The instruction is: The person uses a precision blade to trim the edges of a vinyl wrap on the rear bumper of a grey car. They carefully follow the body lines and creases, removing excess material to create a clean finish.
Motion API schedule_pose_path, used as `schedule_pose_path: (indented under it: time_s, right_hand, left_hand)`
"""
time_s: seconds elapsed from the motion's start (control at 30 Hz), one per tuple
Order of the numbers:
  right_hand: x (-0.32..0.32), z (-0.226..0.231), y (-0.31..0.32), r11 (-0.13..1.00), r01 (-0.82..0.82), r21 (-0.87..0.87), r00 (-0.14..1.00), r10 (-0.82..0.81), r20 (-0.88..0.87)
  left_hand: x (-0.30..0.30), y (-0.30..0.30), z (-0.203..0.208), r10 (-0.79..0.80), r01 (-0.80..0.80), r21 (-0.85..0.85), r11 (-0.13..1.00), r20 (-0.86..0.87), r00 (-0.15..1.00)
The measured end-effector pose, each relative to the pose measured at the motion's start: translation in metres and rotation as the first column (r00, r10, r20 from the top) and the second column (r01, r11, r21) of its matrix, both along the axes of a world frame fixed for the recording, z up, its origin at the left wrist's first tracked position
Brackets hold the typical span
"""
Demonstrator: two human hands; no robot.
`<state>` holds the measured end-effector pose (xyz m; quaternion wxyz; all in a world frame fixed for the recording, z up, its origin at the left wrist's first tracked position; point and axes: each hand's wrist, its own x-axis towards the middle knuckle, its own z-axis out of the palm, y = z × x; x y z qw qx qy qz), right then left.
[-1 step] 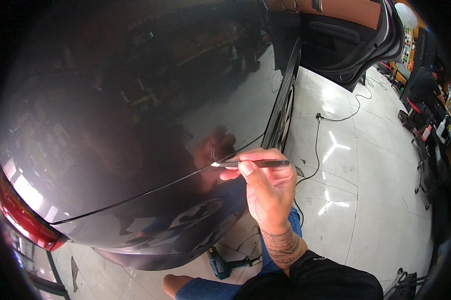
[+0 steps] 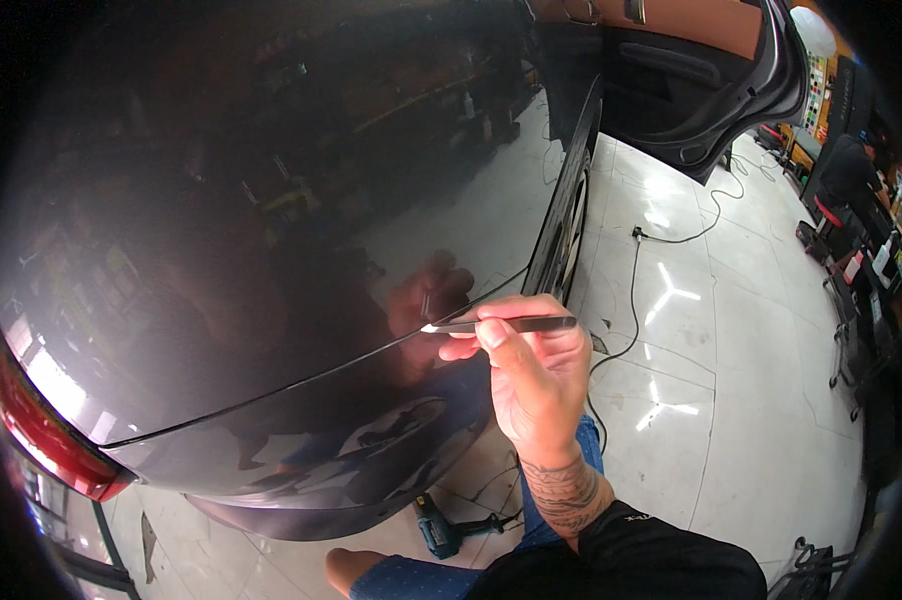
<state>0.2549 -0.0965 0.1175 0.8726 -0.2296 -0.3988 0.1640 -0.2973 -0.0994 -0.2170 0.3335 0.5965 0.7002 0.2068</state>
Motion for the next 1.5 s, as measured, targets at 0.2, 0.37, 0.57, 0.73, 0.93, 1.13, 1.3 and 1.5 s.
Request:
schedule_pose_path:
  time_s: [0.2, 0.37, 0.57, 0.73, 0.93, 1.13, 1.3, 1.5]
  right_hand:
    - [0.003, 0.007, -0.002, 0.986, -0.166, -0.033, 0.983, 0.163, -0.079]
    - [0.004, 0.018, -0.008, 0.988, -0.153, -0.025, 0.984, 0.150, -0.091]
    - [0.011, -0.001, -0.009, 0.999, 0.006, 0.045, 0.997, -0.010, 0.071]
    - [0.012, -0.008, -0.004, 0.994, -0.059, 0.087, 0.989, 0.047, 0.137]
    - [0.010, -0.008, -0.002, 0.999, 0.017, 0.045, 0.990, -0.023, 0.138]
    - [0.008, -0.006, 0.000, 0.997, -0.051, 0.063, 0.997, 0.048, 0.057]
    - [0.009, -0.001, -0.002, 0.998, -0.060, -0.013, 0.998, 0.060, 0.034]
    - [0.009, 0.007, 0.000, 0.991, -0.116, -0.072, 0.993, 0.116, 0.007]
  left_hand:
    - [0.011, -0.004, 0.006, 0.047, -0.047, 0.006, 0.999, 0.044, 0.998]
    - [0.018, -0.006, 0.013, 0.075, -0.077, 0.022, 0.997, 0.072, 0.995]
    - [0.023, -0.012, 0.020, 0.116, -0.121, 0.042, 0.992, 0.108, 0.987]
    - [0.039, -0.021, 0.044, 0.169, -0.184, 0.068, 0.981, 0.187, 0.968]
    - [0.019, -0.026, 0.021, 0.095, -0.107, 0.189, 0.976, 0.070, 0.993]
    - [0.022, -0.023, 0.008, 0.123, -0.133, 0.100, 0.986, 0.104, 0.987]
    - [0.024, -0.023, 0.006, 0.127, -0.136, 0.079, 0.988, 0.107, 0.986]
    - [0.026, -0.025, 0.004, 0.136, -0.143, 0.066, 0.987, 0.106, 0.985]
